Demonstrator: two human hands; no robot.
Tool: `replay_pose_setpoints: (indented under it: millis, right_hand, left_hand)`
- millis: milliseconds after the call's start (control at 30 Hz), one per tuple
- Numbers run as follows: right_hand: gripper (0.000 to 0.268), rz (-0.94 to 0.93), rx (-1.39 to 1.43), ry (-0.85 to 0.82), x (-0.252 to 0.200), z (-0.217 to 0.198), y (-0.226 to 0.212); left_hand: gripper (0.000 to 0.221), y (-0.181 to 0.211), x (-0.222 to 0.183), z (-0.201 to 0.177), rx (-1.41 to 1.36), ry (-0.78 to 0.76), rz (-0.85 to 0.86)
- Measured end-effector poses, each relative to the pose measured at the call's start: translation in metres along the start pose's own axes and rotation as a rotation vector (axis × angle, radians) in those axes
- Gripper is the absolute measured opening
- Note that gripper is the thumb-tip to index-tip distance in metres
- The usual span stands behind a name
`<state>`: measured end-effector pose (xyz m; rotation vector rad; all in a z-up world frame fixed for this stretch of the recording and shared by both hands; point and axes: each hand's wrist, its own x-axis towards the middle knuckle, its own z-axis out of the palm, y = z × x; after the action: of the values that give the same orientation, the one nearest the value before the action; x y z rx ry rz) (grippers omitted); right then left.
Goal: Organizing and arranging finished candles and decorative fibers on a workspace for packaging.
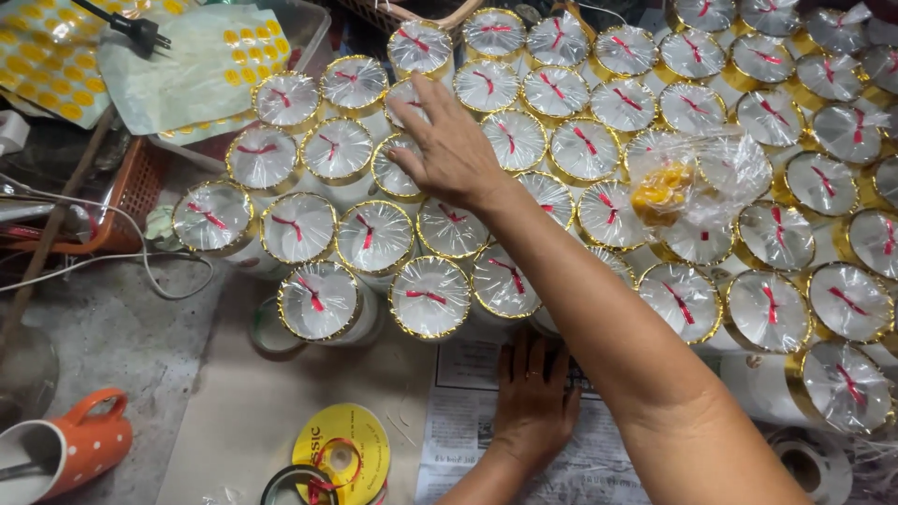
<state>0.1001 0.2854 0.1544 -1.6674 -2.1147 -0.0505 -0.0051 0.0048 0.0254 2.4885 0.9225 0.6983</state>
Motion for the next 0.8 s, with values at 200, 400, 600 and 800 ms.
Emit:
replay_pose_setpoints:
  millis: [200,400,600,800]
  right_hand:
    - [0.099,0.13,-0.11,-0.059,0.027,-0.002,0.017]
    - [0.09,0.191,-0.031,-0.157,0.031,0.0,0.025]
    - [0.086,0.201,-0.04,-0.178,0.03,-0.008,0.017]
    - [0.056,-0.053,-0.112,-0.131,0.043,0.002,-0.004]
  left_hand:
    - [0.061,-0.001,-0.001,0.005,-0.004,-0.011,-0.014]
    - [0.062,0.001,0.001,0.0,0.005,-0.015,-0.017]
    - [0.062,0.001,0.0,0.001,-0.022,-0.025,-0.019]
    - [0.058,0.003,0.002,-0.005,-0.03,-0.031,-0.025]
